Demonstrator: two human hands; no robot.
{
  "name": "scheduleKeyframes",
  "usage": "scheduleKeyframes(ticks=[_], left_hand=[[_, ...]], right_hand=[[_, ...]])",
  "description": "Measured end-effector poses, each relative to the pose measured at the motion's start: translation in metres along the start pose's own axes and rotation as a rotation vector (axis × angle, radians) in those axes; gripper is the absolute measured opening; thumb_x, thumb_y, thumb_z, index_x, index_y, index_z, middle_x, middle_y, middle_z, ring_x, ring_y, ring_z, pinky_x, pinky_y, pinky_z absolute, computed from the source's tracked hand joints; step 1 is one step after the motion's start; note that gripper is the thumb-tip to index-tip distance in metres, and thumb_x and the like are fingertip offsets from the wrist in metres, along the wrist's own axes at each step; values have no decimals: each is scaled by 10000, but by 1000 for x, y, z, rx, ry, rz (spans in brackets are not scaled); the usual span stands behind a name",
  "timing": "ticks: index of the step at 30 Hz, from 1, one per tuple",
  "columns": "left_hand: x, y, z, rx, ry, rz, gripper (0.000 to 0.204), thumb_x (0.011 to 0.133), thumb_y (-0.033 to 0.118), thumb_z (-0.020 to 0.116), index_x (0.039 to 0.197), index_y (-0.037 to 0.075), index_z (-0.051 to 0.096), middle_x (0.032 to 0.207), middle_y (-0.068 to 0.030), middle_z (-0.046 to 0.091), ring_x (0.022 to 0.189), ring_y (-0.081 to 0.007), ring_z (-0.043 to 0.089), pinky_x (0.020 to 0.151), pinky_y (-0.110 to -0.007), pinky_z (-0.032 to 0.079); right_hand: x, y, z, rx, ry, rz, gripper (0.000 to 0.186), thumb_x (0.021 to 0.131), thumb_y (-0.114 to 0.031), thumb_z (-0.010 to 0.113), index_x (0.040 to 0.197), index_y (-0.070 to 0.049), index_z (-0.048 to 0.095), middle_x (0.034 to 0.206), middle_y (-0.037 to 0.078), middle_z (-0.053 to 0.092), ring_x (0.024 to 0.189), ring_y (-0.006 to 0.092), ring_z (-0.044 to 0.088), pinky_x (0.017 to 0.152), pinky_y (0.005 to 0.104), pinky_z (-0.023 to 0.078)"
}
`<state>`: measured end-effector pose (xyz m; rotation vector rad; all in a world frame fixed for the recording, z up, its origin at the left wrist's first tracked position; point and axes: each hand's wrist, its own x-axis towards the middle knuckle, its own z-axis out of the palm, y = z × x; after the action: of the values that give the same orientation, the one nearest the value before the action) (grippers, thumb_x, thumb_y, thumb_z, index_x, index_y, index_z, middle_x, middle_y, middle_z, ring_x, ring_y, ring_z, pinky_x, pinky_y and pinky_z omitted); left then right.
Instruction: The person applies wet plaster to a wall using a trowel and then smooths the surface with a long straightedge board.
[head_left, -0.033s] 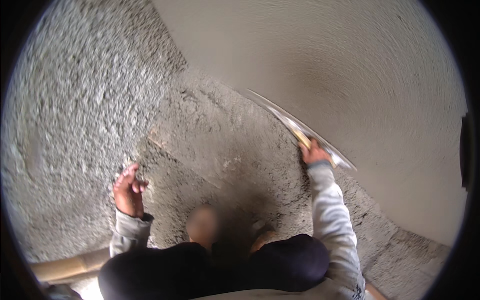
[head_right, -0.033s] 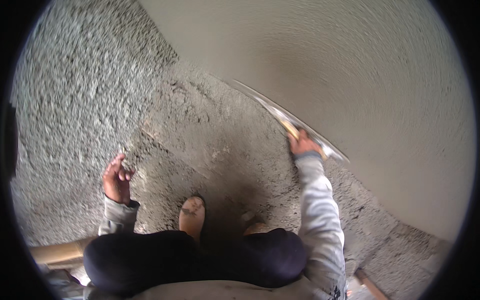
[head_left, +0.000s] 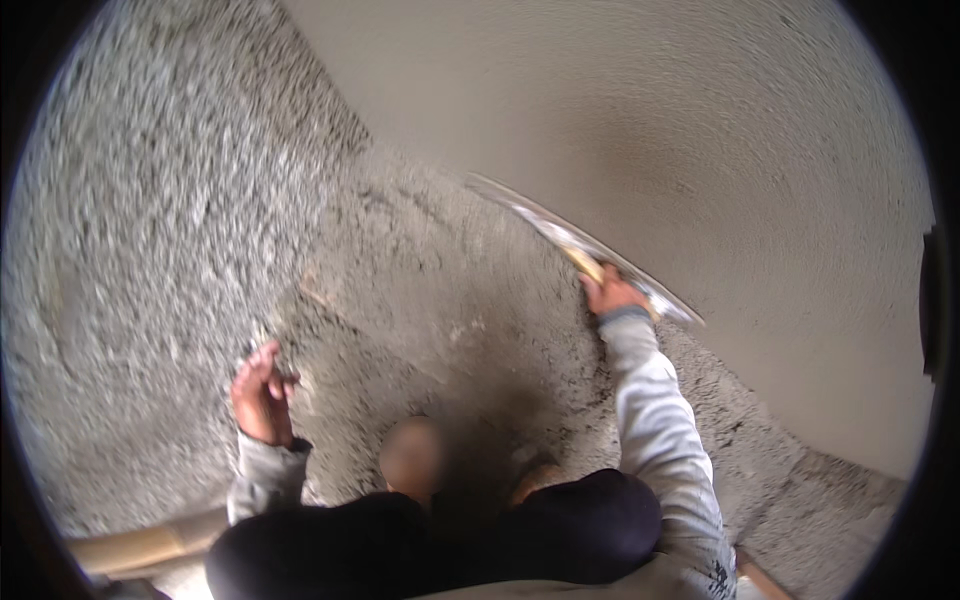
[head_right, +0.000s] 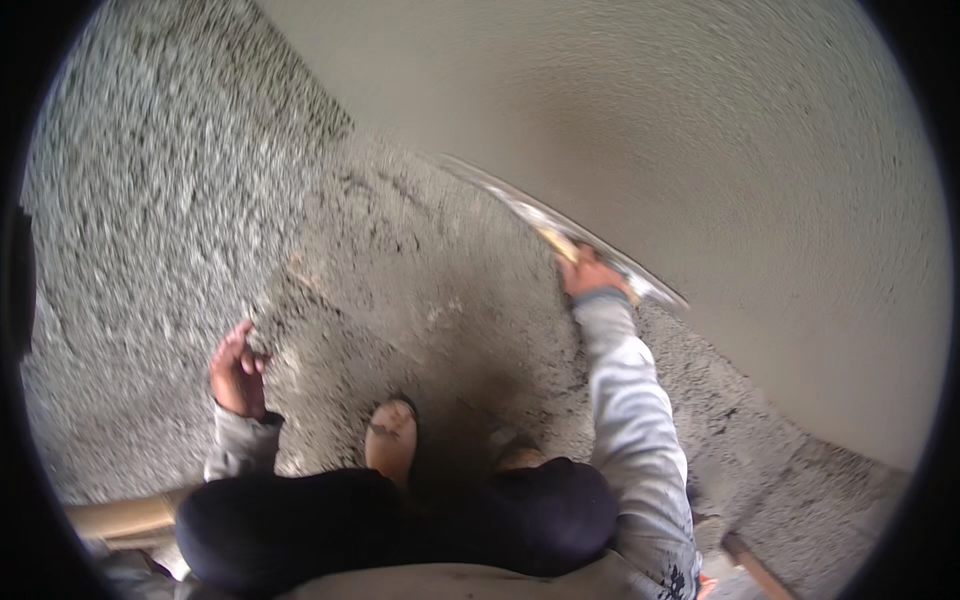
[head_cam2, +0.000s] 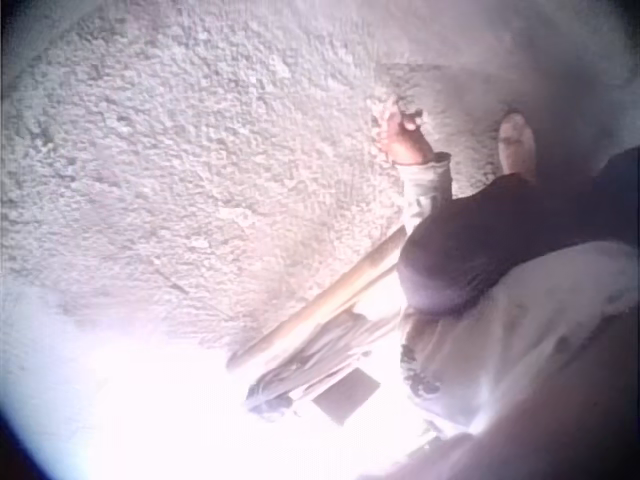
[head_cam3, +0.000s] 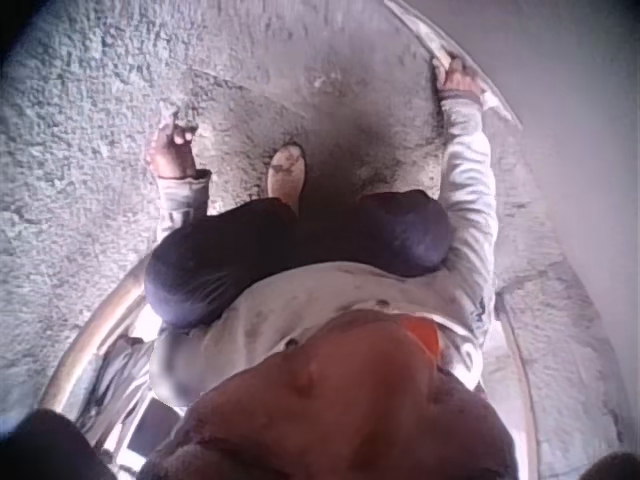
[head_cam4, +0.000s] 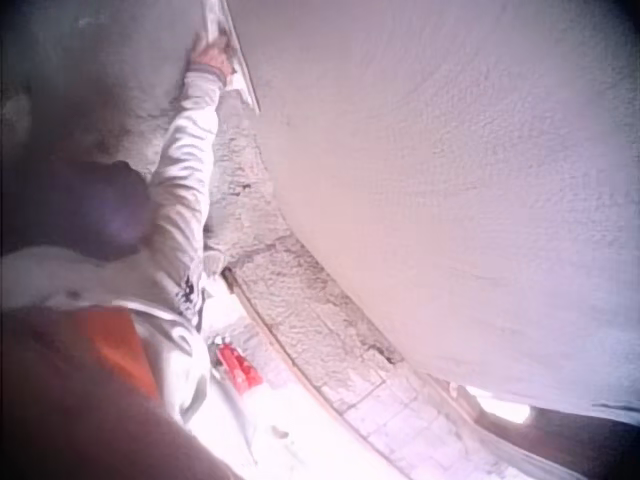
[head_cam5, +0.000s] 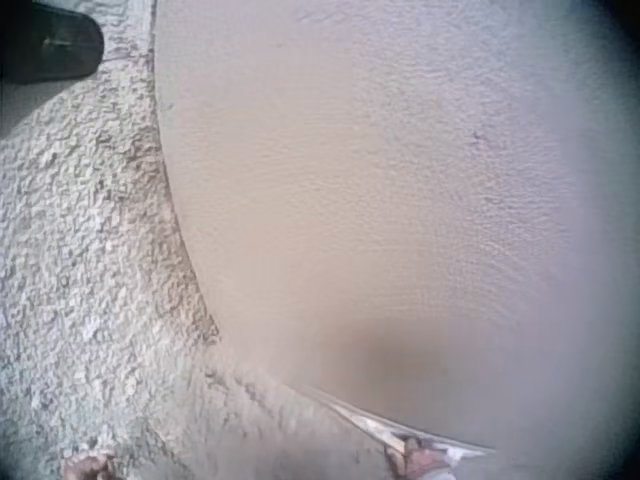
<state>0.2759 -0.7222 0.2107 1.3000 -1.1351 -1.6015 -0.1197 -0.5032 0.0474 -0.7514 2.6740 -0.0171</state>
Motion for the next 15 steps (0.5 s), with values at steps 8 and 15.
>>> scheduleKeyframes(ticks=[8, 15], left_hand=[[-14, -4, -22, -23, -30, 71, 312, 841, 215, 541, 1007, -50, 551, 546, 30, 353, 475, -71, 332, 509, -245, 375], [-11, -6, -47, -59, -108, 119, 344, 861, 228, 516, 1095, -25, 506, 535, 45, 371, 476, -66, 393, 544, -262, 375]], right_hand=[[59, -116, 7, 214, -6, -267, 461, 877, -462, 406, 1067, -49, 482, 851, 200, 639, 838, 331, 625, 740, 445, 460], [-17, 32, -17, 83, 6, -105, 521, 878, -526, 337, 1124, -90, 479, 854, 190, 640, 825, 332, 626, 731, 454, 469]])
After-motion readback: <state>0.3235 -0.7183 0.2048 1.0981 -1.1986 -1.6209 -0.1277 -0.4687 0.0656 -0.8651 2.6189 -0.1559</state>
